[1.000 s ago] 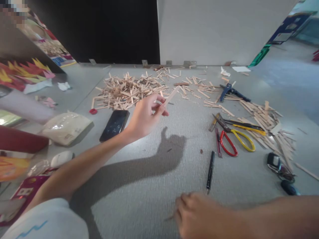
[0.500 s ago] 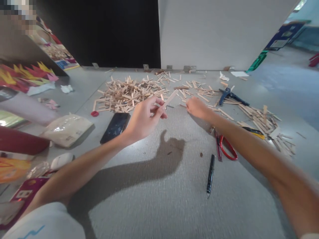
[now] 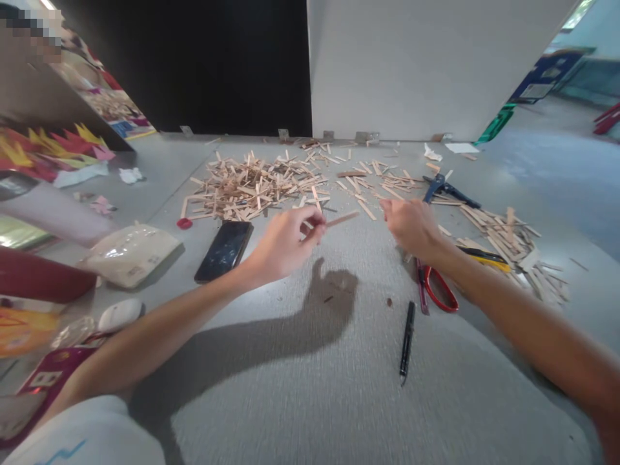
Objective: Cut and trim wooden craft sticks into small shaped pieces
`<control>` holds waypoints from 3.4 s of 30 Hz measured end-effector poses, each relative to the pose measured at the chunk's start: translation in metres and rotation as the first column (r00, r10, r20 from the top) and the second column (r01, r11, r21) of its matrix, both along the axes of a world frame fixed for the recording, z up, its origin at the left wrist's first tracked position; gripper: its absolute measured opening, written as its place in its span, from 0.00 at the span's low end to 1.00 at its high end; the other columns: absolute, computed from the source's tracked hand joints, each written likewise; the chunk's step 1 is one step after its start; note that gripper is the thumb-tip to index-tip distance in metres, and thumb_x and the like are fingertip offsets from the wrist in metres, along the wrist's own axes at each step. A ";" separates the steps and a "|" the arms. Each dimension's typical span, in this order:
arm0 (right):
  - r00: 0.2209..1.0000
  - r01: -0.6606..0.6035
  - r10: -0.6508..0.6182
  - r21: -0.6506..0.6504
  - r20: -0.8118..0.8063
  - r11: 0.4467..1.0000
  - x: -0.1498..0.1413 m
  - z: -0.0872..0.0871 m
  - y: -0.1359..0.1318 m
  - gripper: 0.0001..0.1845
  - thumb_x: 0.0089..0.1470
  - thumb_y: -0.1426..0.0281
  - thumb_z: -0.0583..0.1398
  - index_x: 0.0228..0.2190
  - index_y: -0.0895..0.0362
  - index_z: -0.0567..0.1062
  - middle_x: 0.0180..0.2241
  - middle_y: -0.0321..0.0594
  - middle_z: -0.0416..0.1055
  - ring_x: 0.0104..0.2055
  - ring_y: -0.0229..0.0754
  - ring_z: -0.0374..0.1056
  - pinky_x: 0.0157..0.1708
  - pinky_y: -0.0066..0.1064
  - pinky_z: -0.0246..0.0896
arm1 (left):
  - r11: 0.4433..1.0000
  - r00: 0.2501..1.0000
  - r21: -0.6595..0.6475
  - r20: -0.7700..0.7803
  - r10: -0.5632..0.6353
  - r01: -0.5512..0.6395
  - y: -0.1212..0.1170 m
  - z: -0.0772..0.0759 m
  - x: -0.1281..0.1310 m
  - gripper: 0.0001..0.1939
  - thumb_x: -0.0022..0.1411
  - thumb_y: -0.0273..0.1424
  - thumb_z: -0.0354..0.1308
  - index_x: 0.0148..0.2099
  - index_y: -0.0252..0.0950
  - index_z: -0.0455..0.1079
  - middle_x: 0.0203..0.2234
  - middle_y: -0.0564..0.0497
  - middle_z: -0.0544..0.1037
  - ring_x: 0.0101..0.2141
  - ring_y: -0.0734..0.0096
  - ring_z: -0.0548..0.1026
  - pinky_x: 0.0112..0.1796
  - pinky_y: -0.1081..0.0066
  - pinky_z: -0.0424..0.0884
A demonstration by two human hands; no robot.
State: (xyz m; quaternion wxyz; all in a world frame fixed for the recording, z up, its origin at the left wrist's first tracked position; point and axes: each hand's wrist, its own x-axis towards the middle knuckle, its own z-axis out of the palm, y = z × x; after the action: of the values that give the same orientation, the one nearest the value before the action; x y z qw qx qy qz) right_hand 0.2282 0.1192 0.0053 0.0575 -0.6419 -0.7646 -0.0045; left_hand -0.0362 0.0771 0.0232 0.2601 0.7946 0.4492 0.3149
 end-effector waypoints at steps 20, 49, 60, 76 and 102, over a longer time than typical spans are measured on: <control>0.809 -0.468 0.474 0.106 -0.349 0.877 0.043 -0.018 -0.169 0.14 0.69 0.74 0.55 0.48 0.50 0.78 0.31 0.40 0.82 0.27 0.43 0.78 0.27 0.32 0.73 | 0.915 0.927 0.283 -0.322 -0.190 0.286 -0.078 -0.082 0.021 0.11 0.77 0.24 0.50 0.50 0.35 0.75 0.46 0.43 0.84 0.46 0.57 0.80 0.49 0.57 0.73; 0.447 -0.378 -0.286 -0.469 -0.847 0.798 -0.024 -0.045 -0.105 0.22 0.53 0.52 0.71 0.25 0.55 0.74 0.19 0.34 0.73 0.19 0.34 0.65 0.17 0.26 0.57 | 0.667 0.874 0.651 -0.486 -0.003 0.364 -0.106 -0.099 0.026 0.13 0.74 0.22 0.51 0.50 0.24 0.77 0.46 0.35 0.85 0.48 0.53 0.82 0.53 0.55 0.73; 0.474 -0.372 -0.228 -0.428 -0.850 0.824 -0.025 -0.053 -0.105 0.29 0.58 0.44 0.67 0.21 0.53 0.70 0.14 0.31 0.67 0.14 0.33 0.63 0.14 0.24 0.55 | 0.649 0.875 0.674 -0.483 0.028 0.352 -0.108 -0.101 0.027 0.13 0.73 0.22 0.52 0.48 0.24 0.78 0.46 0.34 0.85 0.47 0.53 0.83 0.52 0.56 0.75; 0.553 -0.391 -0.099 -0.363 -0.827 0.846 -0.022 -0.055 -0.108 0.27 0.64 0.49 0.62 0.20 0.52 0.68 0.13 0.30 0.66 0.15 0.34 0.61 0.18 0.28 0.54 | 0.551 0.849 0.704 -0.529 -0.012 0.447 -0.114 -0.091 0.024 0.12 0.70 0.19 0.54 0.48 0.24 0.79 0.39 0.38 0.88 0.42 0.53 0.87 0.54 0.54 0.81; 0.472 -0.352 -0.185 -0.376 -0.862 0.857 -0.026 -0.060 -0.106 0.30 0.60 0.44 0.66 0.19 0.52 0.68 0.13 0.29 0.64 0.13 0.32 0.58 0.14 0.25 0.51 | 0.537 0.813 0.685 -0.582 -0.002 0.492 -0.115 -0.095 0.022 0.11 0.70 0.21 0.59 0.50 0.22 0.78 0.41 0.37 0.86 0.42 0.52 0.86 0.52 0.55 0.80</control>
State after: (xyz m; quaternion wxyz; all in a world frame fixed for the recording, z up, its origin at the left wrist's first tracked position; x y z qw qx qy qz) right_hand 0.2018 0.0137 -0.0548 0.2698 -0.5025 -0.6290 0.5283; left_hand -0.0140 -0.0376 -0.0714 -0.2203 0.9331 0.1831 0.2175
